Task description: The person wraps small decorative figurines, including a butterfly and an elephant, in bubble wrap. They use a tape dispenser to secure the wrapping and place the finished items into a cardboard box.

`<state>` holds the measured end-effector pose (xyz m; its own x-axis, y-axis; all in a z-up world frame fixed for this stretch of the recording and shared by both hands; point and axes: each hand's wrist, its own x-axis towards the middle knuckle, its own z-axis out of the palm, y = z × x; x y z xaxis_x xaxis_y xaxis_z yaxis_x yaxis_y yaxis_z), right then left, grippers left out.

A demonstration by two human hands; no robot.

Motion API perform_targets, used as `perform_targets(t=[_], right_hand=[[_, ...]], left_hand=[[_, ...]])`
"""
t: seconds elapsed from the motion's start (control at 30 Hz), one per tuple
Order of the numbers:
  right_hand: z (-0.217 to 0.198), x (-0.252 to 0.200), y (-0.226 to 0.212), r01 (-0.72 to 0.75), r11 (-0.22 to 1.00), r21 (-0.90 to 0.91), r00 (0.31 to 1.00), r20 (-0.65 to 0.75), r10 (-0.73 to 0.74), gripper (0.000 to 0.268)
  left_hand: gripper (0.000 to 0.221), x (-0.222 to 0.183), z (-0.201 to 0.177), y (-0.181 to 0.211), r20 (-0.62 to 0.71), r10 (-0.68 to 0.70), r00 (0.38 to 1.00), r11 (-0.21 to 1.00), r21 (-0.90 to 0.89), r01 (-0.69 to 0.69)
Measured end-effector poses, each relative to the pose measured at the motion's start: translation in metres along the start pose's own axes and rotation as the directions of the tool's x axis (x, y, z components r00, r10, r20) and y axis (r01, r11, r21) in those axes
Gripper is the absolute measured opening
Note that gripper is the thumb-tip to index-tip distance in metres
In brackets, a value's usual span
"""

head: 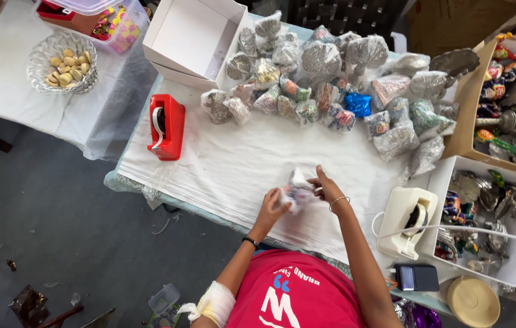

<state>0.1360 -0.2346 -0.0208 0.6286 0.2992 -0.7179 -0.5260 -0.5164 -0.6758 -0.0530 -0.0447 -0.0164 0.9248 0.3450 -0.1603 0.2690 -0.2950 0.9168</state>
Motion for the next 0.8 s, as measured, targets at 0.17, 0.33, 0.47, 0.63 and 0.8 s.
perform_targets(t=[0.17,0.33,0.47,0.63,0.8], right_hand=[[0.028,-0.086,-0.040,0.004,0.935,0.355,0.926,0.351,-0.138,0.075],[0.033,-0.095,-0.010,0.091,0.937,0.337,0.967,0.194,-0.164,0.068],[0.029,-0.077,0.008,0.017,0.905,0.424,0.983,0.158,-0.092,0.059],[0.029,-0.065,0.002,0.151,0.908,0.390,0.962,0.153,-0.225,0.053],[-0.035,0.007,0.025,0.292,0.903,-0.316,0.818,-0.406,-0.407,0.056]], left_hand=[[0.090,-0.012,-0.015,0.065,-0.157,0.139,0.978,0.934,0.348,-0.077],[0.054,0.011,-0.047,0.008,-0.088,-0.168,0.982,0.913,-0.388,0.122],[0.034,0.012,-0.060,-0.009,0.229,-0.213,0.950,0.520,-0.797,0.309],[0.035,-0.003,-0.004,0.017,0.467,-0.106,0.878,0.432,-0.774,0.463],[0.042,-0.012,0.028,0.038,0.492,-0.357,0.795,0.682,-0.444,0.581]])
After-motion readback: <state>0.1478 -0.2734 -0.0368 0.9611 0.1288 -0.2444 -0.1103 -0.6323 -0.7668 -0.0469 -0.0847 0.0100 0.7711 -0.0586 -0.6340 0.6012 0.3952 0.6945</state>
